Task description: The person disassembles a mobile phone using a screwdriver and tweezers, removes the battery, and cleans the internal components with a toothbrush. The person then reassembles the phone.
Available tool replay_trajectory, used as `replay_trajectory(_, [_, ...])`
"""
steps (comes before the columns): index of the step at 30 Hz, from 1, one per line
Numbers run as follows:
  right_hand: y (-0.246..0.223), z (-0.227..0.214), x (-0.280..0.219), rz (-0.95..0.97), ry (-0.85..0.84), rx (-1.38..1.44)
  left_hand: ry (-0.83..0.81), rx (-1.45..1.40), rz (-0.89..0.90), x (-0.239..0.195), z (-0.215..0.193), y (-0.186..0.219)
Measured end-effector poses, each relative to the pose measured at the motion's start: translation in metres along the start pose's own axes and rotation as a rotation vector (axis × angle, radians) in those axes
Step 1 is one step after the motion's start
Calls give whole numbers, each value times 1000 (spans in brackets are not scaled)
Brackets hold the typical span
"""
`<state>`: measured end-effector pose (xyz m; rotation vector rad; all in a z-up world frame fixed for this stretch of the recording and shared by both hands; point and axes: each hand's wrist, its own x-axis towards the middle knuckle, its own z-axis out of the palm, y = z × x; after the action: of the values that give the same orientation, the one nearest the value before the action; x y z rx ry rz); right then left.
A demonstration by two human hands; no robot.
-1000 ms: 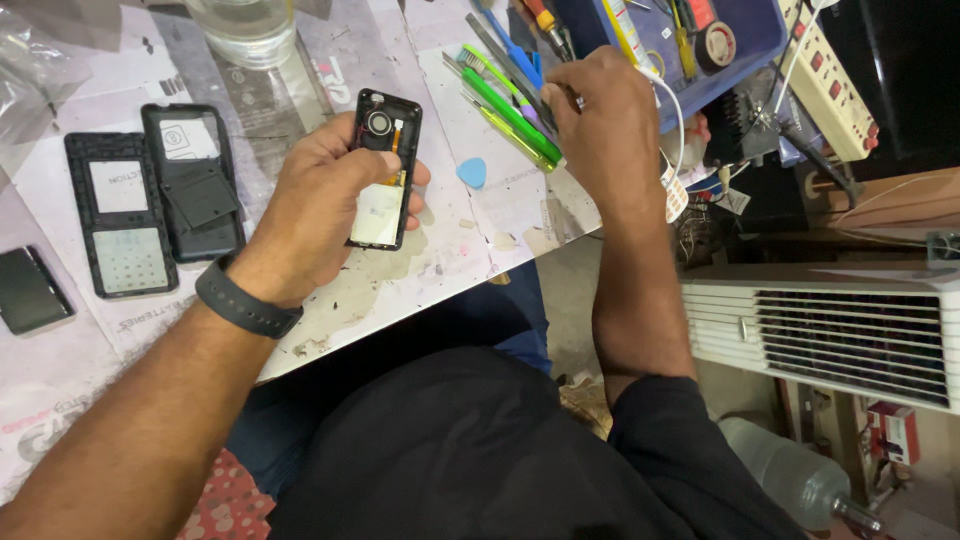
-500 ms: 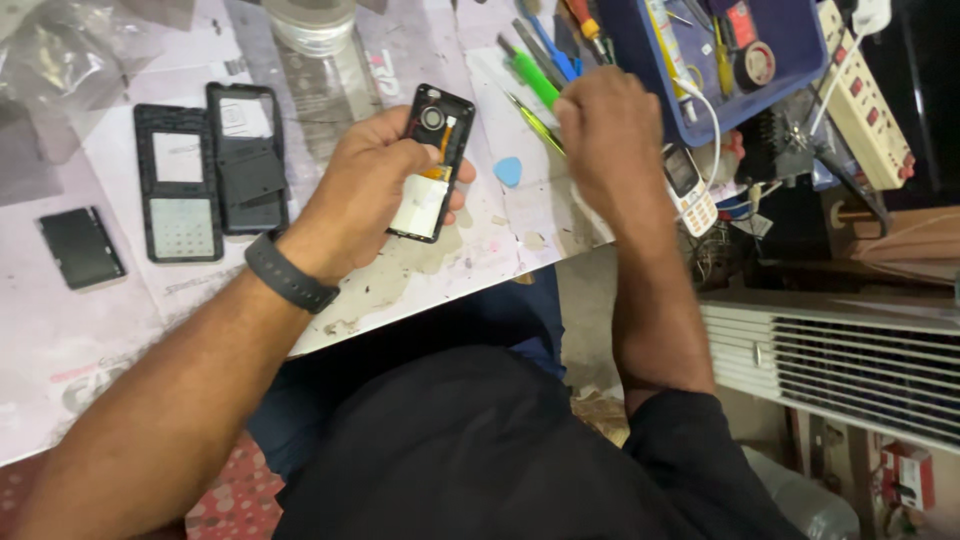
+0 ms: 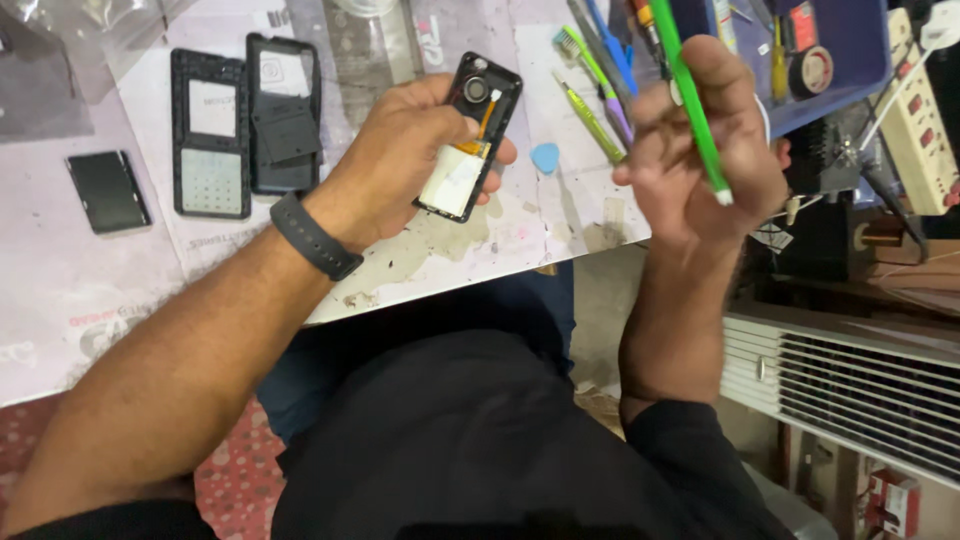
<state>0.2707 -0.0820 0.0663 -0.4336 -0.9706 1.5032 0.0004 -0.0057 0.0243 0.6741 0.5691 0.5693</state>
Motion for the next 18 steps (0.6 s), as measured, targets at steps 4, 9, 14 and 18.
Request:
replay_trajectory(4, [26, -3, -11, -175, 41, -201, -47, -22, 43, 2, -2, -2])
replay_trajectory(9, [46, -13, -14, -426, 115, -353, -73, 17, 28, 4, -1, -2])
replay_trajectory(14, [59, -10, -1, -507, 215, -502, -115, 44, 24, 4, 0, -1])
replay_trajectory(18, [67, -4, 11, -483, 261, -454, -123, 8, -6, 3, -1, -2])
